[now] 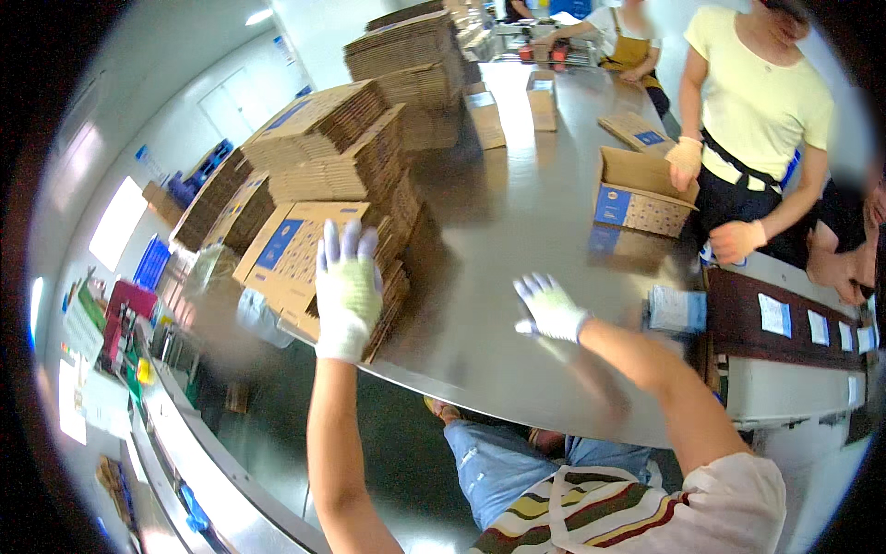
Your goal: The person, wearing gloves, picks up stacks of white pouches and places them into cardboard boxes on a metal industrial table. They fold the flaps of the filled boxes and move them across the table while a conveyor system operates nearby.
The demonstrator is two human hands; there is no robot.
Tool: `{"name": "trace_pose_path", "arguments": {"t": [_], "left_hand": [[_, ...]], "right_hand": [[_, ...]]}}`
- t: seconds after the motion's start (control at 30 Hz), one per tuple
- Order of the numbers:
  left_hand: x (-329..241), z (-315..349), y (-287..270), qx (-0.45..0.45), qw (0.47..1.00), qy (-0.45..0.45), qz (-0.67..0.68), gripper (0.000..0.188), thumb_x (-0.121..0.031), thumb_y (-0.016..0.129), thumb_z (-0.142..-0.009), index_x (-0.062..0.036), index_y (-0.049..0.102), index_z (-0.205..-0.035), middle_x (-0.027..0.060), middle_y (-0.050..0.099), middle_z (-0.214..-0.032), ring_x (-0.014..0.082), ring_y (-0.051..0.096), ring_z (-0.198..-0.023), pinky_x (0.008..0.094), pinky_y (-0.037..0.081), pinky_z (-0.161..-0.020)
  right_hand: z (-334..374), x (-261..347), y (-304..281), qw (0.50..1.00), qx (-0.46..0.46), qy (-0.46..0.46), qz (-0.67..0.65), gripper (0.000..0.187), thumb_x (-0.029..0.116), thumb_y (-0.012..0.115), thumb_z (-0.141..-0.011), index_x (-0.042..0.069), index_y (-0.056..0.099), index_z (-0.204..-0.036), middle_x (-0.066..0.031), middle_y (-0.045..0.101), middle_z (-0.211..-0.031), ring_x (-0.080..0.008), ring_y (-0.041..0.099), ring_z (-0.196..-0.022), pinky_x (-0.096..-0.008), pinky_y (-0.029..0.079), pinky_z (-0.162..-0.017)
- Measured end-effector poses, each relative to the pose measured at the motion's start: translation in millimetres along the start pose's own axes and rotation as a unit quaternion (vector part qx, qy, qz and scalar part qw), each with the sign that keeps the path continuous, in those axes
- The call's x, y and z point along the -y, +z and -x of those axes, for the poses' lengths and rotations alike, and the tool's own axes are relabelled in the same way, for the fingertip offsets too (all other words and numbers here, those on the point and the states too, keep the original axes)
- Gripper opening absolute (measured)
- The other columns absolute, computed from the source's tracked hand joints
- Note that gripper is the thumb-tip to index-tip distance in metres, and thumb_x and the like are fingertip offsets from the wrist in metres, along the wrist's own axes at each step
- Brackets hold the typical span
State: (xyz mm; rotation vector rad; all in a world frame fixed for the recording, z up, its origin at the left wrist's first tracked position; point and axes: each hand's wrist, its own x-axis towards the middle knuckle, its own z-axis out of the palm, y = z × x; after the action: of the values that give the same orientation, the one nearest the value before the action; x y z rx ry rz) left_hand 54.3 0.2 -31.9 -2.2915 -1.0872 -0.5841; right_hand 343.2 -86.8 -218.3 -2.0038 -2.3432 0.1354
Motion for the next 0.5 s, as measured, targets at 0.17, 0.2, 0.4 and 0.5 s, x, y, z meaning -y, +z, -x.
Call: {"name": "trace_pose_path", "arguments": {"t": [0.17, 0.2, 0.4, 0.5], "left_hand": [[38, -58, 5, 0.27, 0.956, -0.116, -0.003, 0.067, -0.03, 0.06, -0.08, -0.0243, 0.029, -0.14, 0.021, 0.031, -0.141, 0.0421, 0.028, -0.129, 0.0464, 0.029, -0.105], [39, -64, 11, 0.3, 0.946, -0.127, 0.005, 0.067, -0.031, 0.059, -0.08, -0.0262, 0.028, -0.14, 0.0207, 0.031, -0.141, 0.0414, 0.03, -0.129, 0.0465, 0.03, -0.104], [26, -77, 26, 0.289, 0.95, -0.113, -0.045, 0.047, -0.022, 0.054, -0.083, -0.0264, 0.044, -0.129, 0.0179, 0.052, -0.119, 0.0324, 0.059, -0.1, 0.0404, 0.05, -0.081], [30, -59, 29, 0.21, 0.971, -0.086, -0.079, 0.033, -0.013, 0.049, -0.085, -0.0207, 0.05, -0.117, 0.0143, 0.058, -0.1, 0.0288, 0.063, -0.086, 0.0368, 0.053, -0.067]], "right_hand": [[70, 34, 47, 0.996, -0.086, 0.02, -0.032, 0.068, 0.053, 0.039, -0.087, 0.004, 0.038, -0.133, -0.0177, 0.032, -0.14, -0.0322, 0.025, -0.132, -0.0472, 0.014, -0.11], [76, 36, 45, 0.996, -0.081, 0.012, -0.037, 0.068, 0.053, 0.039, -0.087, 0.004, 0.038, -0.133, -0.0177, 0.032, -0.14, -0.0322, 0.025, -0.132, -0.0471, 0.014, -0.11], [90, 33, 44, 0.993, -0.101, 0.001, -0.058, 0.065, 0.052, 0.04, -0.087, 0.004, 0.042, -0.131, -0.0172, 0.037, -0.138, -0.0329, 0.029, -0.13, -0.0462, 0.016, -0.11], [89, 37, 39, 0.991, -0.118, -0.005, -0.068, 0.062, 0.049, 0.043, -0.086, 0.005, 0.044, -0.129, -0.0163, 0.039, -0.136, -0.0324, 0.031, -0.129, -0.0458, 0.018, -0.109]]}}
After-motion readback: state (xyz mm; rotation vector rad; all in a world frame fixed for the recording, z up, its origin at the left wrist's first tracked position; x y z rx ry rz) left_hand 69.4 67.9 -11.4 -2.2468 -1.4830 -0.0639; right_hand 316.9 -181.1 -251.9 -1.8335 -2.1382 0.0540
